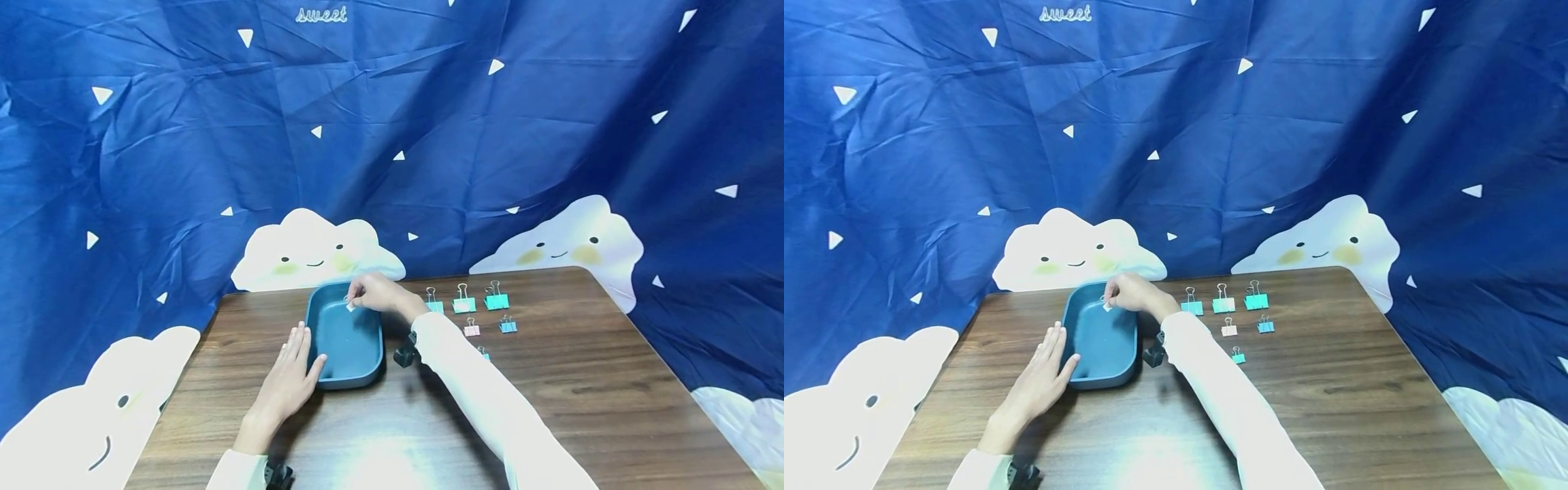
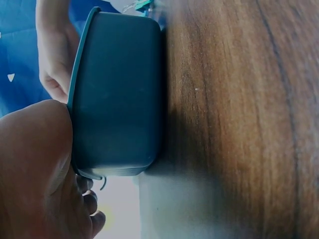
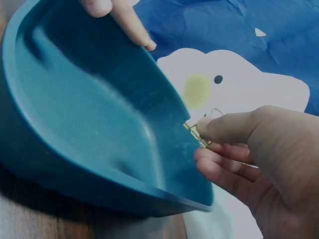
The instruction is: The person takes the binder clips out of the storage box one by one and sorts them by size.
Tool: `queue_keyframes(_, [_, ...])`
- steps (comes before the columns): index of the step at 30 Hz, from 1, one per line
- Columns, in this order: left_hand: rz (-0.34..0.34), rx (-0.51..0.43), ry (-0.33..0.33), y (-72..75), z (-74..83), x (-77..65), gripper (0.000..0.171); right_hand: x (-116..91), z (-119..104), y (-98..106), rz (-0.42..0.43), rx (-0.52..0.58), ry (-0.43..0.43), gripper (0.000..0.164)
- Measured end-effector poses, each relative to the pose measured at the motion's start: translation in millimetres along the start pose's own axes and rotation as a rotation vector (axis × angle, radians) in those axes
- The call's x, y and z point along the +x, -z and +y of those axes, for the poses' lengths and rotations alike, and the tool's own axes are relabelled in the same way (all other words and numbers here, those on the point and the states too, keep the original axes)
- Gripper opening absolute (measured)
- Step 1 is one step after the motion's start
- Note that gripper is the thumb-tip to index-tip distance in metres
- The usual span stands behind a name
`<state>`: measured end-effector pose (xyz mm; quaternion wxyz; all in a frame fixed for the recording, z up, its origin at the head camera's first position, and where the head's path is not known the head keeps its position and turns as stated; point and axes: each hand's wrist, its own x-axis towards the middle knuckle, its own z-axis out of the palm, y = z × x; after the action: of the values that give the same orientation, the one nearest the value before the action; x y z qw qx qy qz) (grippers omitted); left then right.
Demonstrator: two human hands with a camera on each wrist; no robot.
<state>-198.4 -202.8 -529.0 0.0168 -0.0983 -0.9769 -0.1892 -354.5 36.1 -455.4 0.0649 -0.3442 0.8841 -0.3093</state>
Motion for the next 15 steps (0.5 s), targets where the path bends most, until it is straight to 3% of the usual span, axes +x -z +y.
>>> queue_keyframes(15, [0.005,-0.001,0.000,-1.1,-2.0,0.7,0.076,-20,10,23,0.086,0.064,0.040,0.005])
